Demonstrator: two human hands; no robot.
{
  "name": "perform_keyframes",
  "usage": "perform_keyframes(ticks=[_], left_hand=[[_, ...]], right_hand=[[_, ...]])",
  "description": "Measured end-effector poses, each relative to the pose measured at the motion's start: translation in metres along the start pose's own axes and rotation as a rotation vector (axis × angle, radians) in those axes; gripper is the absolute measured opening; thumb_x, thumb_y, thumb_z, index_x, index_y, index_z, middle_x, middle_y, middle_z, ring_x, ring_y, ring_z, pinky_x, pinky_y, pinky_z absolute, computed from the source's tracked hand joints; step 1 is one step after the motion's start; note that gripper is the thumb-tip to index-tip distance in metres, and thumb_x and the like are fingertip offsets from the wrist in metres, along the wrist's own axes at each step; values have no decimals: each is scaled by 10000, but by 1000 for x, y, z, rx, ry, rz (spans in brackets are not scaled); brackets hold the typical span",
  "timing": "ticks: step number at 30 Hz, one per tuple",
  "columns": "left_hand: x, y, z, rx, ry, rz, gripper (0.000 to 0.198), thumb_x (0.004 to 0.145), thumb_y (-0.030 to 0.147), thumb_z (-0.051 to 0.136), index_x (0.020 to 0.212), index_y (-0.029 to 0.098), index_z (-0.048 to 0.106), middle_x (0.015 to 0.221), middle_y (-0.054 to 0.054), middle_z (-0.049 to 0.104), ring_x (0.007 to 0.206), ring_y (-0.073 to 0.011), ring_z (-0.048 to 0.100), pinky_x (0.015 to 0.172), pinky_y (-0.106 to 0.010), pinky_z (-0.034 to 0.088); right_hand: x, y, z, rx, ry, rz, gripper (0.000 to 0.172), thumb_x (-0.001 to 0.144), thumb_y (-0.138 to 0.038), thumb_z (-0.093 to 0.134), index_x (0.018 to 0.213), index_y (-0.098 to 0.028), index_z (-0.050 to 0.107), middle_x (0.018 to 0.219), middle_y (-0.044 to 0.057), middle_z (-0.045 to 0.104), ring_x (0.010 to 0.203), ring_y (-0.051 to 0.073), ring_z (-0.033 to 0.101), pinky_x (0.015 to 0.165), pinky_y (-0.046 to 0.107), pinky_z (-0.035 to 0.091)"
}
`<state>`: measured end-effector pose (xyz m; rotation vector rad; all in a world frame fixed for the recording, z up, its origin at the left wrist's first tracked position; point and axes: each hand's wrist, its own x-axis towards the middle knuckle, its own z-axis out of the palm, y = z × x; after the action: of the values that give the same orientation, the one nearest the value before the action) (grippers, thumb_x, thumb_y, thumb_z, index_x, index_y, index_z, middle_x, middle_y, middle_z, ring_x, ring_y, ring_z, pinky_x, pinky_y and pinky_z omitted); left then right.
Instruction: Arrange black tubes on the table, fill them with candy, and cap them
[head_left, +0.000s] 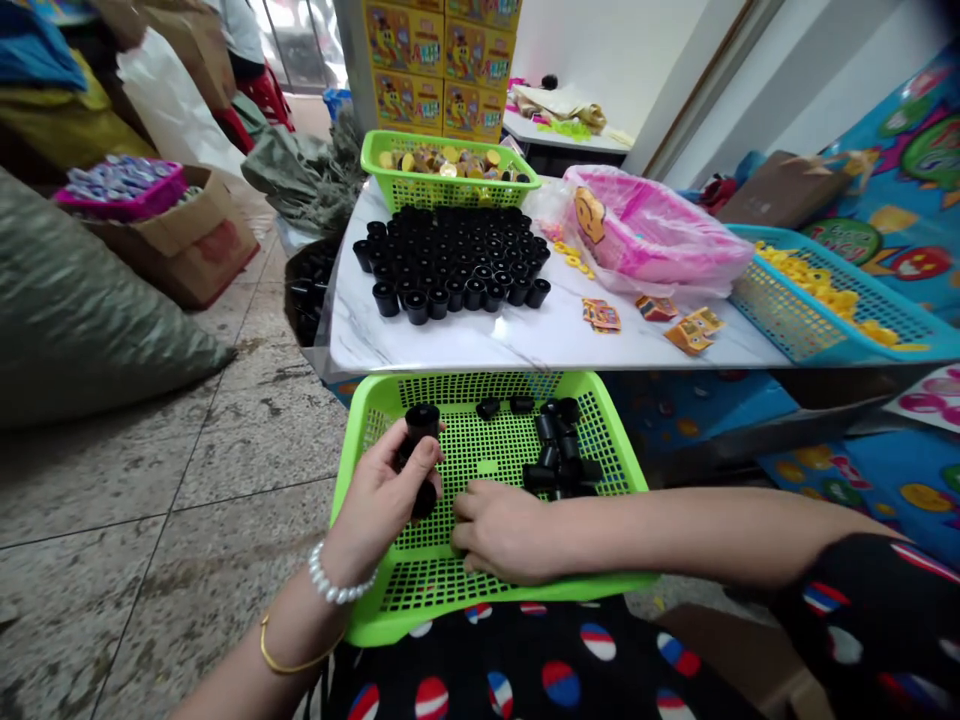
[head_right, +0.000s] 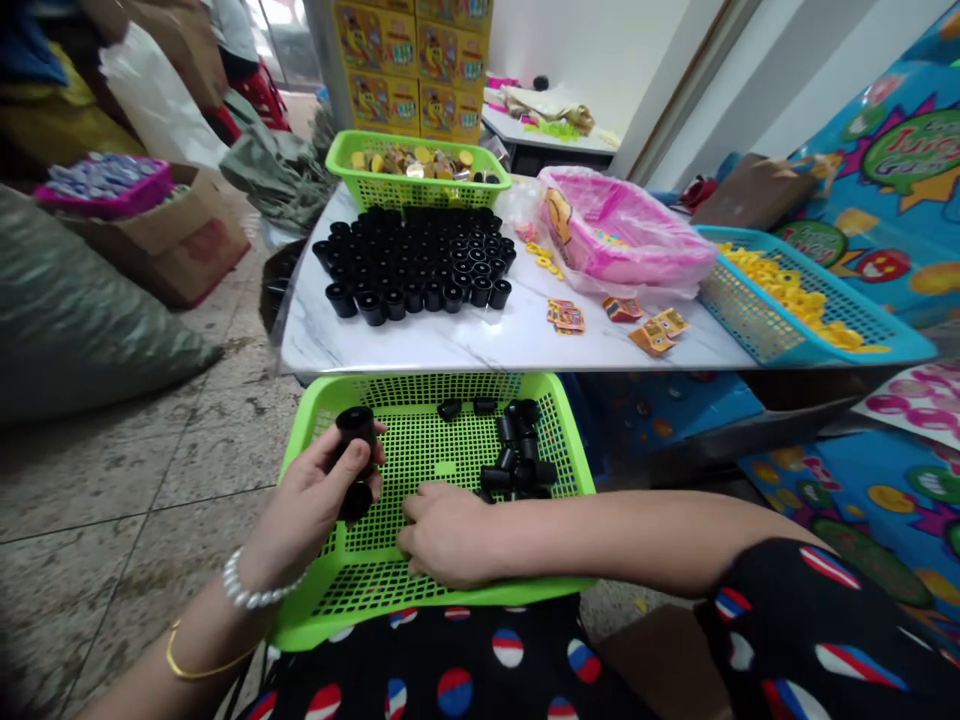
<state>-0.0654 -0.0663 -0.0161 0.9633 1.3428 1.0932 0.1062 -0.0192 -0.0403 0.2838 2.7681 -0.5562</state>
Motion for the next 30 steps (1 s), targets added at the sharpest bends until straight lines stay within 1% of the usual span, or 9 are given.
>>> perform_keyframes(ticks=[4, 7, 9, 12, 15, 20, 24, 27, 30], left_hand=[[-2, 2, -1, 63, 32, 41, 366, 869, 483, 602, 1088, 191, 575, 587, 40, 536, 461, -104, 476, 384, -192, 354], [-3, 3, 0, 118, 47, 118, 308, 846, 405, 638, 1067, 191, 620, 629, 21, 591, 530, -121, 538, 443, -217, 429], [-2, 1, 0, 164, 52, 190, 274, 830, 373, 654, 1037, 193, 649, 754, -18, 667, 661, -152, 617, 563, -262, 513], [0, -4, 0, 282, 70, 249, 275, 813, 364, 681, 1032, 199, 668, 979, -65, 717, 870, -201, 664, 775, -360, 551], [0, -9, 0, 385, 57, 262, 305, 821, 373, 685, 1078, 211, 667, 1075, -83, 721, 956, -229, 672, 873, -430, 534], [-2, -8, 0, 413, 34, 293, 293, 828, 370, 682, 1077, 218, 672, 1076, -79, 730, 975, -239, 682, 876, -430, 544], [-2, -6, 2, 353, -23, 243, 326, 828, 388, 676, 1103, 214, 669, 1094, -73, 726, 979, -228, 674, 882, -409, 532], [-1, -6, 1, 312, -53, 228, 307, 834, 384, 657, 1085, 209, 679, 1046, -60, 730, 937, -216, 671, 849, -386, 530], [-1, -7, 1, 330, -59, 227, 301, 827, 393, 655, 1059, 204, 691, 977, -45, 725, 867, -203, 657, 796, -358, 520]], right_hand=[[2, -3, -3, 102, -105, -39, 252, 899, -251, 539, 1050, -94, 667, 1005, 151, 645, 933, 237, 605, 833, 352, 500], [-8, 3, -15, 322, -58, 13, 394, 780, -149, 597, 1170, -97, 592, 1073, 144, 642, 946, 230, 625, 802, 335, 526], [-16, 10, -24, 469, 72, 111, 392, 720, -130, 632, 1110, -115, 593, 1023, 118, 651, 905, 220, 635, 770, 333, 538], [-27, 24, -40, 783, 438, 276, 369, 716, -163, 688, 1061, -141, 560, 1001, 83, 650, 854, 181, 653, 743, 321, 557], [-35, 34, -58, 1077, 701, 197, 377, 740, -204, 738, 1071, -155, 565, 1021, 69, 662, 915, 159, 667, 831, 328, 563], [-38, 32, -70, 1095, 772, 7, 436, 850, -236, 671, 1276, -205, 580, 1188, 85, 642, 1091, 170, 623, 1000, 393, 490], [-30, 29, -64, 1136, 902, 137, 266, 849, -286, 677, 1103, -206, 679, 1102, 63, 670, 1009, 165, 634, 957, 384, 515], [-26, 25, -58, 1282, 991, 188, 429, 791, -243, 724, 1207, -239, 618, 1028, 41, 642, 926, 151, 631, 846, 337, 565], [-27, 18, -56, 1186, 940, 165, 434, 811, -201, 685, 1236, -267, 624, 1008, 33, 589, 929, 147, 602, 850, 331, 553]])
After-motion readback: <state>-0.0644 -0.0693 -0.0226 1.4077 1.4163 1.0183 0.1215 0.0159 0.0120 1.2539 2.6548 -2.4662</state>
